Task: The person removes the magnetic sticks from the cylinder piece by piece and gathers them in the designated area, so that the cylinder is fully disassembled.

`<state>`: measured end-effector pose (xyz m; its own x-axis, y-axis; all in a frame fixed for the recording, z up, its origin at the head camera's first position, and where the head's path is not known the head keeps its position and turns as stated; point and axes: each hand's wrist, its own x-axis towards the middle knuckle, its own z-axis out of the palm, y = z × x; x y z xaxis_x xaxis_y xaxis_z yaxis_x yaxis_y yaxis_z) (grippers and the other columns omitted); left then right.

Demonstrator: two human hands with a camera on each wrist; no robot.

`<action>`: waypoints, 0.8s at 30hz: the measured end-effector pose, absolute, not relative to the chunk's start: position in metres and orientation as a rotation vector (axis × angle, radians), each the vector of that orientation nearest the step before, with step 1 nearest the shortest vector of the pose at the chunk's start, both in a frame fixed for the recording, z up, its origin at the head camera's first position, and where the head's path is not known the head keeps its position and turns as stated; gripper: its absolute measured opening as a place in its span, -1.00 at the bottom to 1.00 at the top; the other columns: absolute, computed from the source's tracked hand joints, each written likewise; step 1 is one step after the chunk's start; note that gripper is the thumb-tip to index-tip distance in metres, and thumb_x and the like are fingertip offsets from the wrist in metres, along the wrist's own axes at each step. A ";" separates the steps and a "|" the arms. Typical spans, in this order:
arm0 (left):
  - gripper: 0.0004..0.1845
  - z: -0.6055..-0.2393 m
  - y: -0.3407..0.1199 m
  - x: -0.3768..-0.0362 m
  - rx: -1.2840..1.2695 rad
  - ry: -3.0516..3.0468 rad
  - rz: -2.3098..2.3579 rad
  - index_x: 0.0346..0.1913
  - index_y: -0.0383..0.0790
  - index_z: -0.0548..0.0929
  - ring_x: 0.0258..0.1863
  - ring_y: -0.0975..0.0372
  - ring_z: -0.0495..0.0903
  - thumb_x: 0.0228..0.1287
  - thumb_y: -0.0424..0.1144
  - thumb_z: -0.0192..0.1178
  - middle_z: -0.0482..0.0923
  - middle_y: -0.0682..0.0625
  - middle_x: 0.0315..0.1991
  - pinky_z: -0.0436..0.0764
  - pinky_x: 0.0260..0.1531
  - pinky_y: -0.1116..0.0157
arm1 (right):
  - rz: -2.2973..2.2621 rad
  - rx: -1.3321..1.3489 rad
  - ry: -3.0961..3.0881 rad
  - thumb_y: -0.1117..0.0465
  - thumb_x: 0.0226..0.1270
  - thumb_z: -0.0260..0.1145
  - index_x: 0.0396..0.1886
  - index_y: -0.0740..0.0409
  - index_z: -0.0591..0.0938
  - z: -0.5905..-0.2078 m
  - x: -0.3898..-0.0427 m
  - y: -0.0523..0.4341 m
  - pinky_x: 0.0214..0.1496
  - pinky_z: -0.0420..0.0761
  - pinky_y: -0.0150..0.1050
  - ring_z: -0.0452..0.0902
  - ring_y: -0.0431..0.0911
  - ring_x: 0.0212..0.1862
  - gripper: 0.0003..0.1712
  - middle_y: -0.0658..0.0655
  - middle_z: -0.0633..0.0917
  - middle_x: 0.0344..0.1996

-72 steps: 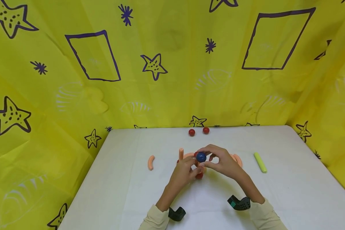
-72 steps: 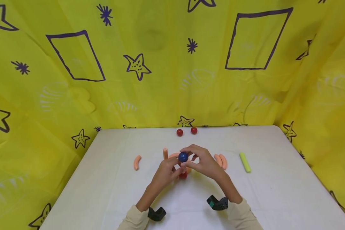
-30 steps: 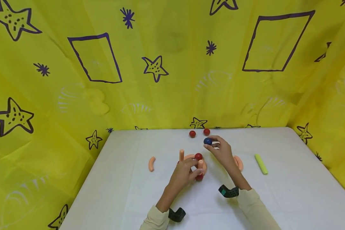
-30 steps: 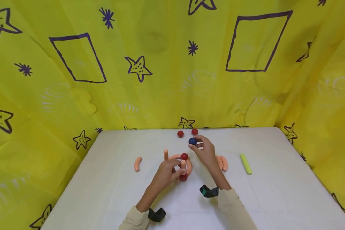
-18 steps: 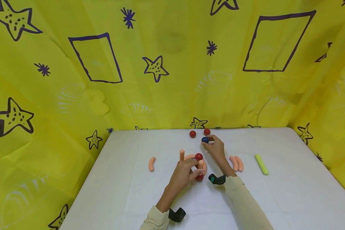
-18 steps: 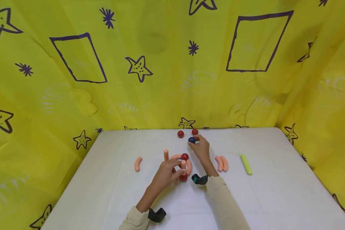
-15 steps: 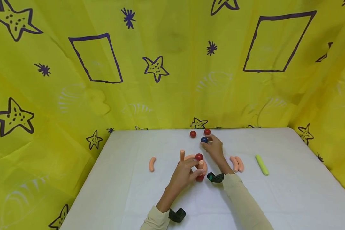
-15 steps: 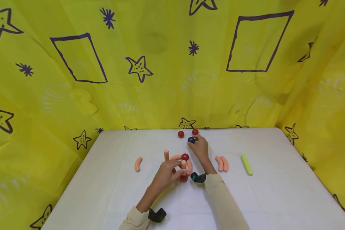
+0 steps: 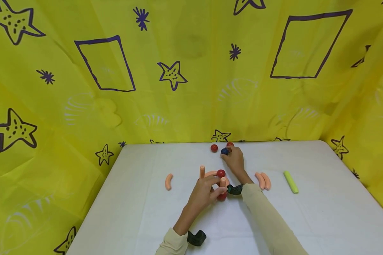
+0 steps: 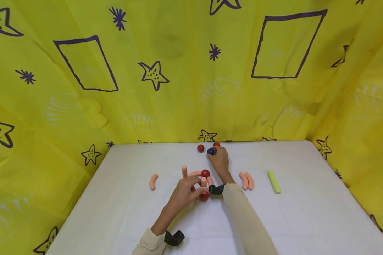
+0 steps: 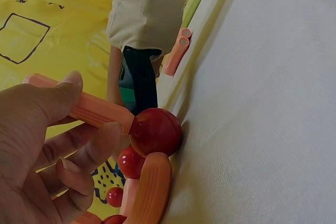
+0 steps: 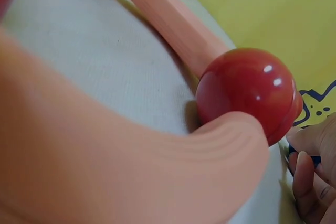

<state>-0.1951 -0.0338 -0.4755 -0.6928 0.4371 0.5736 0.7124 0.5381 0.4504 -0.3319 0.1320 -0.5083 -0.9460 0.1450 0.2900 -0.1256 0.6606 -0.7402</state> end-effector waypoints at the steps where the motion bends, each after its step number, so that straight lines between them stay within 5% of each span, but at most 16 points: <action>1: -0.86 -0.475 -0.034 -0.195 -0.942 -2.384 -0.954 -0.39 -0.05 0.62 -0.63 0.44 0.35 0.12 -0.07 0.23 0.50 0.22 -0.48 0.27 -0.62 0.66 | 1.169 -0.014 -2.556 0.17 -0.04 0.43 -0.12 0.29 0.58 -0.508 -0.332 0.132 -0.24 0.46 -0.10 0.44 0.04 -0.29 -0.53 0.25 0.53 -0.33; 11: -0.85 -0.474 -0.034 -0.194 -0.947 -2.386 -0.949 -0.37 -0.07 0.62 -0.66 0.49 0.32 0.12 -0.07 0.23 0.52 0.20 -0.47 0.28 -0.64 0.66 | 1.197 0.022 -2.473 0.22 -0.05 0.43 -0.13 0.31 0.56 -0.511 -0.332 0.133 -0.35 0.46 -0.18 0.47 0.02 -0.35 -0.55 0.26 0.51 -0.32; 18: -0.84 -0.475 -0.034 -0.194 -0.939 -2.407 -0.955 -0.37 -0.06 0.62 -0.69 0.52 0.30 0.15 -0.05 0.20 0.52 0.21 -0.46 0.28 -0.66 0.66 | 1.295 0.015 -2.441 0.25 -0.01 0.41 -0.10 0.29 0.54 -0.514 -0.332 0.133 -0.65 0.48 -0.33 0.51 -0.06 -0.50 -0.56 0.24 0.46 -0.29; 24: -0.84 -0.474 -0.034 -0.195 -0.938 -2.413 -0.964 -0.36 -0.06 0.62 -0.67 0.50 0.30 0.14 -0.06 0.20 0.50 0.22 -0.47 0.29 -0.63 0.66 | 1.327 0.004 -2.434 0.25 0.01 0.40 -0.10 0.28 0.54 -0.512 -0.331 0.133 -0.62 0.50 -0.32 0.51 -0.05 -0.45 -0.58 0.23 0.47 -0.28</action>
<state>-0.1947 -0.0342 -0.4743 -0.7068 0.4430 0.5516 0.7011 0.5429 0.4624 -0.3309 0.1326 -0.5117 -0.9326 0.1704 0.3182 -0.1751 0.5573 -0.8116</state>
